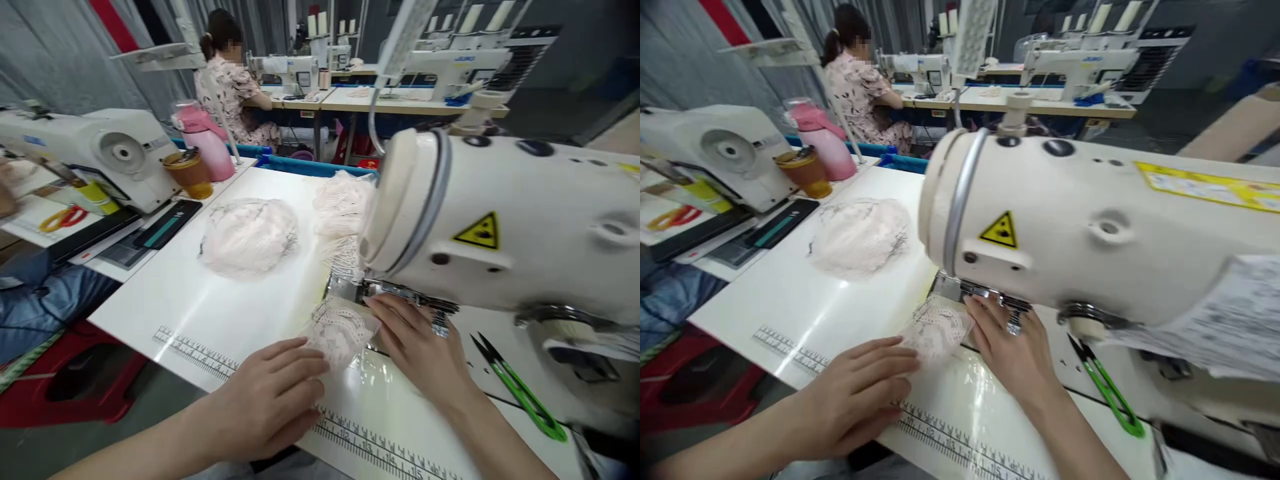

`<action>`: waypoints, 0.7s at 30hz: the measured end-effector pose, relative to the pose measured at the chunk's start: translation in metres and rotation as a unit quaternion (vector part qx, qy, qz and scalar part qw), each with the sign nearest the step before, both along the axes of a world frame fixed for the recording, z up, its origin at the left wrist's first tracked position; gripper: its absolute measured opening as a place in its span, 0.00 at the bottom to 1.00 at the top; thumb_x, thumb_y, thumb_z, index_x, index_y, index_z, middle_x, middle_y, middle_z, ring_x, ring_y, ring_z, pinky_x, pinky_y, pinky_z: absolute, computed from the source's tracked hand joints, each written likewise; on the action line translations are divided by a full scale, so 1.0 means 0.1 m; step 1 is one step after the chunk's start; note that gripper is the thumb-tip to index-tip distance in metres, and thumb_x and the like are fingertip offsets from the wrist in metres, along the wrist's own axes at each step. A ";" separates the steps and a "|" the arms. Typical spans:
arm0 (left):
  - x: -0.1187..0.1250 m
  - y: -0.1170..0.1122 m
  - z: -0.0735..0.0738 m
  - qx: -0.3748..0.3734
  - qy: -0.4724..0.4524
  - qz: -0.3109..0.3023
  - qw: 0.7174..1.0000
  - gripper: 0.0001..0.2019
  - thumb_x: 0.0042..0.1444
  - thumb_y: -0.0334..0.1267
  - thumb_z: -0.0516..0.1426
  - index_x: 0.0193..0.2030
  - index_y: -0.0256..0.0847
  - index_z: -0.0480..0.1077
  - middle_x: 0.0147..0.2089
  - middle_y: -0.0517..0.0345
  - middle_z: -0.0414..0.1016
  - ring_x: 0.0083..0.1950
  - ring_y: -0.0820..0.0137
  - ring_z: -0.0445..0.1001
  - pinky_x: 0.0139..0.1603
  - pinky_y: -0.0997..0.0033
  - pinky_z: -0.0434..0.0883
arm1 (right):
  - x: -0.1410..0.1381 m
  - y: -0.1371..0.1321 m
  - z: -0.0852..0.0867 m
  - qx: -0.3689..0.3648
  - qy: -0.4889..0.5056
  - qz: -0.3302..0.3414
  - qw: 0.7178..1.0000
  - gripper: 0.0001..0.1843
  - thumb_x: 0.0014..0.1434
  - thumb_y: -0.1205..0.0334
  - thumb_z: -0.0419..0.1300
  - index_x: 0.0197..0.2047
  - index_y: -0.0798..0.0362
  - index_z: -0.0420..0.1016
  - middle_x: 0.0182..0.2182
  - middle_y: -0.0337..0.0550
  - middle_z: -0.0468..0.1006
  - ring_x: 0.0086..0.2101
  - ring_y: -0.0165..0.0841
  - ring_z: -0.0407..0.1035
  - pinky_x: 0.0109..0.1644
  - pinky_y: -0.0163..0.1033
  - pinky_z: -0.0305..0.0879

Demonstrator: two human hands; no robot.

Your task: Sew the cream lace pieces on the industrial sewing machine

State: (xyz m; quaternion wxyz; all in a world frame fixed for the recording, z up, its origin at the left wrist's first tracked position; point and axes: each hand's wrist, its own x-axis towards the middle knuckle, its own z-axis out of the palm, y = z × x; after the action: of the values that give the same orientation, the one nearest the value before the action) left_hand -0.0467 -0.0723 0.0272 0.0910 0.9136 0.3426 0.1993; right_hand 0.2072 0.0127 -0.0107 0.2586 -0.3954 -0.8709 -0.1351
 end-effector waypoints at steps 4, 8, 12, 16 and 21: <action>0.11 0.24 -0.03 0.017 -0.017 0.092 0.995 0.15 0.65 0.31 0.50 0.57 0.36 0.64 0.55 0.46 0.72 0.55 0.63 0.71 0.50 0.62 0.74 | 0.02 -0.01 0.04 -0.018 0.026 0.042 0.999 0.27 0.57 0.82 0.47 0.54 0.52 0.72 0.49 0.41 0.79 0.41 0.31 0.72 0.40 0.37 0.62; 0.19 0.46 -0.08 0.043 0.055 0.083 0.994 0.16 0.66 0.32 0.49 0.60 0.34 0.62 0.52 0.46 0.73 0.49 0.60 0.72 0.43 0.59 0.74 | 0.00 -0.01 0.05 -0.064 0.044 0.124 0.989 0.25 0.55 0.84 0.45 0.41 0.50 0.75 0.40 0.37 0.80 0.43 0.30 0.70 0.41 0.37 0.61; 0.25 0.54 -0.12 0.065 0.097 0.094 0.989 0.15 0.64 0.37 0.53 0.55 0.34 0.66 0.46 0.47 0.74 0.44 0.59 0.72 0.36 0.59 0.73 | 0.01 0.00 0.01 -0.116 0.056 0.140 0.982 0.19 0.60 0.79 0.47 0.41 0.51 0.75 0.37 0.39 0.79 0.42 0.31 0.70 0.41 0.38 0.62; 0.26 0.54 -0.14 0.066 0.076 0.104 0.989 0.08 0.65 0.31 0.51 0.44 0.38 0.70 0.39 0.53 0.74 0.40 0.63 0.72 0.38 0.60 0.70 | 0.02 0.00 0.00 -0.133 0.066 0.128 0.981 0.17 0.62 0.74 0.48 0.46 0.52 0.74 0.39 0.42 0.79 0.46 0.32 0.69 0.42 0.39 0.62; 0.27 0.53 -0.11 0.178 0.026 0.090 0.980 0.09 0.63 0.25 0.52 0.45 0.38 0.71 0.42 0.57 0.77 0.41 0.65 0.72 0.41 0.60 0.66 | 0.01 -0.01 0.01 -0.147 0.074 0.130 0.978 0.17 0.60 0.74 0.48 0.45 0.52 0.74 0.39 0.43 0.79 0.46 0.33 0.69 0.44 0.40 0.63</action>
State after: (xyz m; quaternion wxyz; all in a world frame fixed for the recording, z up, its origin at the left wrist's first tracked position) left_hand -0.0196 -0.0191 0.0158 -0.1004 0.8857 0.3843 0.2406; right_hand 0.2078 0.0120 -0.0102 0.2765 -0.3215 -0.9037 0.0591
